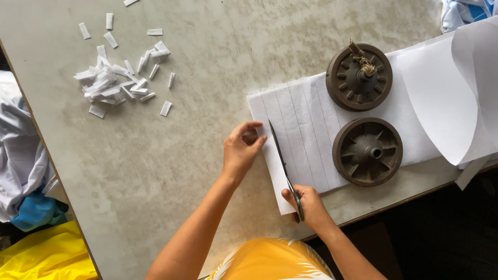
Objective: Cutting small strips of white material from a larger sheet using scissors on a workbench.
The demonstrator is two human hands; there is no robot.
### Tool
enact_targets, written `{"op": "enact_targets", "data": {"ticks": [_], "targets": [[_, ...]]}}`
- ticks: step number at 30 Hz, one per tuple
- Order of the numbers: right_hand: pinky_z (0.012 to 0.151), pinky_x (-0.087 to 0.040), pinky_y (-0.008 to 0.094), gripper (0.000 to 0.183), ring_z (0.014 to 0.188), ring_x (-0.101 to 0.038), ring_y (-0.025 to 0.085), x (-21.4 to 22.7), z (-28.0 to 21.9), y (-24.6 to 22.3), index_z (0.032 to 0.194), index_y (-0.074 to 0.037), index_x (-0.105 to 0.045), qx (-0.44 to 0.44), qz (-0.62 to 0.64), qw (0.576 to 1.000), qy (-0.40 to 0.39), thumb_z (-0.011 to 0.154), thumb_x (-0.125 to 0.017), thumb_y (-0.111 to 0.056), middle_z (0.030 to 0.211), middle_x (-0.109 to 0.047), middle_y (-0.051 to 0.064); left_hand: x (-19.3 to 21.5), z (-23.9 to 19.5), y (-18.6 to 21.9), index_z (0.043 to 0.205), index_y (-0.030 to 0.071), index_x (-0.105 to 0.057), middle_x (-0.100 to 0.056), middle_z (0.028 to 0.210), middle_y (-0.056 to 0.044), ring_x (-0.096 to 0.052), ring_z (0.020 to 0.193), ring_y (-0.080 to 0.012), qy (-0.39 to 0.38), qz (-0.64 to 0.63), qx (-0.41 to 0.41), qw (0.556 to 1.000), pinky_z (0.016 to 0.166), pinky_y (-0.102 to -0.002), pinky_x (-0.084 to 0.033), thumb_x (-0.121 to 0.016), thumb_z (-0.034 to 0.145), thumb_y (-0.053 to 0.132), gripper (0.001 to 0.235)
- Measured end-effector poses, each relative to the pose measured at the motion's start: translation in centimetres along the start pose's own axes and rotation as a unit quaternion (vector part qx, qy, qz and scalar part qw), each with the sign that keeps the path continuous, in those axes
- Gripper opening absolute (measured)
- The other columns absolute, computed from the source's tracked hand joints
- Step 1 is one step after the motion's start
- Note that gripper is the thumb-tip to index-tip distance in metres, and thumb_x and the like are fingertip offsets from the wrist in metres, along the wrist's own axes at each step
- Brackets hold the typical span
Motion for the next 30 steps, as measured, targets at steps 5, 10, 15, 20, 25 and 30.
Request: {"op": "enact_targets", "data": {"ticks": [5, 10, 15, 20, 25, 30], "targets": [[0.035, -0.044, 0.028, 0.060, 0.038, -0.059, 0.016, 0.0, 0.3, 0.6, 0.065, -0.009, -0.051, -0.003, -0.014, 1.000, 0.003, 0.082, -0.061, -0.066, 0.057, -0.046, 0.001, 0.3, 2.5, 0.0, 0.111, 0.018, -0.075, -0.073, 0.105, 0.002, -0.072, 0.089, -0.0103, 0.054, -0.014, -0.029, 0.998, 0.083, -0.022, -0.061, -0.077, 0.087, 0.008, 0.026], [0.036, -0.041, 0.028, 0.061, 0.037, -0.061, 0.016, 0.0, 0.6, 0.9, 0.064, -0.010, -0.051, -0.003, -0.031, 0.999, 0.007, 0.080, -0.061, -0.068, 0.054, -0.049, 0.001, 0.4, 2.5, 0.0, 0.111, 0.017, -0.075, -0.072, 0.105, 0.001, -0.070, 0.087, -0.0110, 0.052, -0.012, -0.039, 0.998, 0.083, -0.022, -0.061, -0.075, 0.088, 0.006, 0.025], [0.048, -0.029, 0.031, 0.063, 0.055, -0.039, 0.008, 0.5, 2.2, 0.9, 0.063, -0.015, -0.039, 0.055, -0.093, 0.994, 0.026, 0.086, -0.060, -0.070, 0.058, -0.038, -0.005, 0.4, 2.7, 0.0, 0.111, 0.018, -0.075, -0.072, 0.105, 0.001, -0.069, 0.087, -0.0104, 0.052, -0.010, -0.038, 0.998, 0.084, -0.022, -0.062, -0.075, 0.088, 0.005, 0.026], [0.051, -0.023, 0.031, 0.064, 0.058, -0.032, 0.008, 0.5, 3.2, 0.9, 0.064, -0.016, -0.034, 0.077, -0.100, 0.991, 0.032, 0.088, -0.060, -0.069, 0.063, -0.032, -0.006, 0.5, 2.6, 0.1, 0.111, 0.018, -0.075, -0.071, 0.105, 0.001, -0.068, 0.086, -0.0099, 0.052, -0.012, -0.041, 0.998, 0.083, -0.022, -0.061, -0.075, 0.088, 0.006, 0.026], [0.051, -0.022, 0.032, 0.067, 0.058, -0.031, 0.008, 0.6, 4.0, 0.6, 0.063, -0.016, -0.031, 0.078, -0.103, 0.991, 0.036, 0.086, -0.059, -0.073, 0.062, -0.030, -0.006, 0.4, 2.8, -0.5, 0.111, 0.017, -0.075, -0.072, 0.105, 0.001, -0.069, 0.086, -0.0097, 0.053, -0.008, -0.043, 0.998, 0.083, -0.021, -0.061, -0.076, 0.088, 0.005, 0.027], [0.057, -0.045, 0.029, 0.056, 0.054, -0.052, 0.016, 0.6, 5.9, 1.0, 0.057, -0.011, -0.063, 0.046, -0.048, 0.996, 0.062, 0.091, -0.073, -0.055, 0.045, -0.053, 0.005, 0.3, 3.2, -1.3, 0.118, 0.011, -0.075, -0.070, 0.109, -0.013, -0.077, 0.090, -0.0293, 0.047, -0.032, -0.042, 0.997, 0.079, -0.034, -0.065, -0.078, 0.086, 0.000, 0.034]]}}
Point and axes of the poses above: each hand's wrist, its own z-axis towards the middle knuckle, its own x-axis out of the back of the hand, y = z × x, the point moved 5 cm from there along z, towards the middle knuckle
